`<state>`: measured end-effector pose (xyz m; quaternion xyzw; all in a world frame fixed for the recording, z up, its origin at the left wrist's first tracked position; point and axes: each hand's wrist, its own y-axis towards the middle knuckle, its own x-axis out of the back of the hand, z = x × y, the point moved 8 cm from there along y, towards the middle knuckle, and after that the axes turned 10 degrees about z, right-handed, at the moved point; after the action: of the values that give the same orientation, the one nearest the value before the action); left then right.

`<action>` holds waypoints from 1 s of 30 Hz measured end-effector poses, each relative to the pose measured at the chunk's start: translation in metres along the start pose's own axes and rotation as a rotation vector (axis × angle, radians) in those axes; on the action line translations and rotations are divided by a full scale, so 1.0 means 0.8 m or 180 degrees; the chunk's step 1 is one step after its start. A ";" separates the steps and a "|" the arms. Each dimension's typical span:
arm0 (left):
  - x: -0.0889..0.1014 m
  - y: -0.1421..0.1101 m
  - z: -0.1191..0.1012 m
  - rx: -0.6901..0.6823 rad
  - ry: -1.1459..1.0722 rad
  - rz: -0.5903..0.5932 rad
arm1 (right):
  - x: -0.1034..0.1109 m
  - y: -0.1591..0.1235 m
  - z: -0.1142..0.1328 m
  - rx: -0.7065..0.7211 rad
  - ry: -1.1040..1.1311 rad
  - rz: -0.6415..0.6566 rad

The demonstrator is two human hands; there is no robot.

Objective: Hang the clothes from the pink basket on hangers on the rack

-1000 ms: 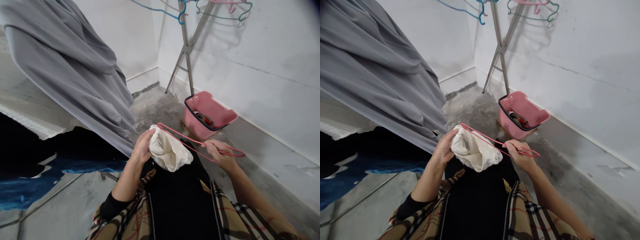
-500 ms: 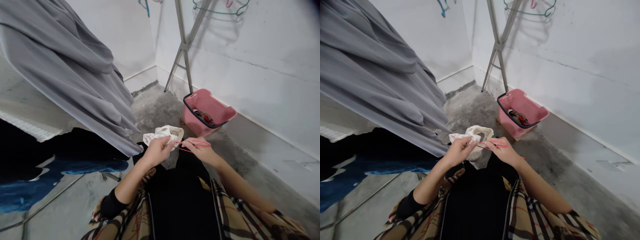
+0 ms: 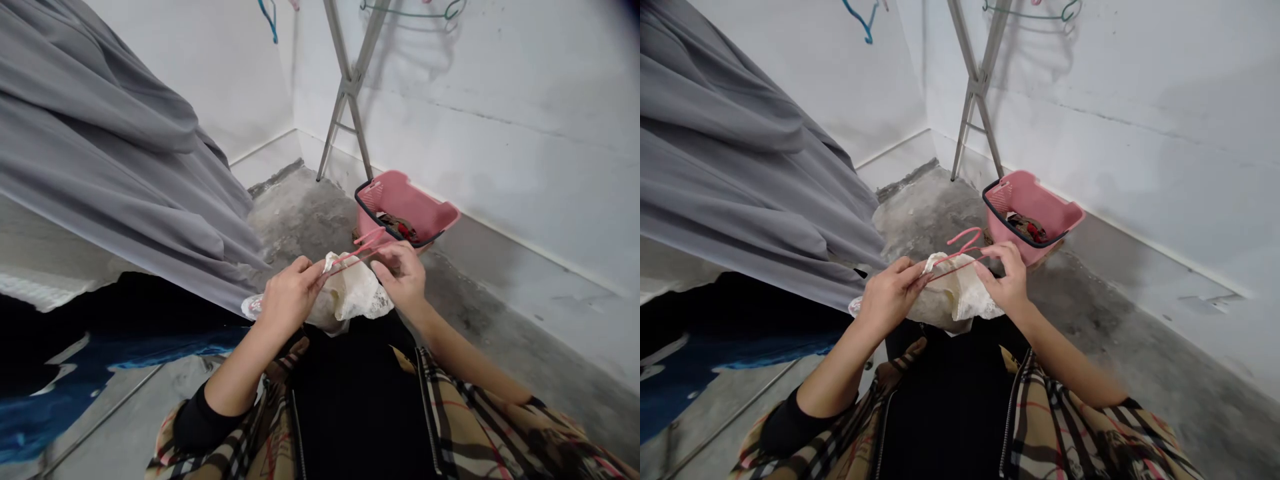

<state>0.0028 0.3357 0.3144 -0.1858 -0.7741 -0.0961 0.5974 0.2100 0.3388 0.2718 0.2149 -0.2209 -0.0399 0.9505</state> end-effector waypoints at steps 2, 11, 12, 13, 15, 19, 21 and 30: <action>0.003 -0.002 -0.001 0.0067 -0.0055 -0.0149 | -0.013 -0.022 -0.017 -0.0217 -0.0165 0.0004; 0.019 -0.008 -0.028 -0.0204 -0.0246 -0.0379 | -0.101 -0.052 -0.124 -0.1438 -0.0335 0.0936; 0.023 -0.011 -0.022 -0.0222 -0.0289 -0.0465 | -0.095 -0.048 -0.134 -0.1482 -0.0243 0.0936; 0.028 -0.013 -0.015 -0.0244 -0.0354 -0.0552 | -0.087 -0.044 -0.143 -0.1518 -0.0141 0.0952; 0.035 -0.018 0.004 -0.0338 -0.0544 -0.0693 | -0.068 -0.034 -0.156 -0.1561 0.0136 0.1038; 0.039 -0.028 0.039 -0.0605 -0.0987 -0.0891 | -0.028 -0.017 -0.166 -0.1595 0.0578 0.1135; 0.040 -0.033 0.049 -0.0689 -0.1099 -0.0978 | -0.012 -0.010 -0.165 -0.1586 0.0677 0.1098; 0.056 -0.060 0.050 -0.0916 -0.1142 -0.1431 | 0.002 0.002 -0.137 -0.1845 0.1243 0.1125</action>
<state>-0.0620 0.3142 0.3500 -0.1067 -0.8673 -0.2999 0.3828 0.2596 0.3828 0.1845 -0.1002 -0.0491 0.1053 0.9882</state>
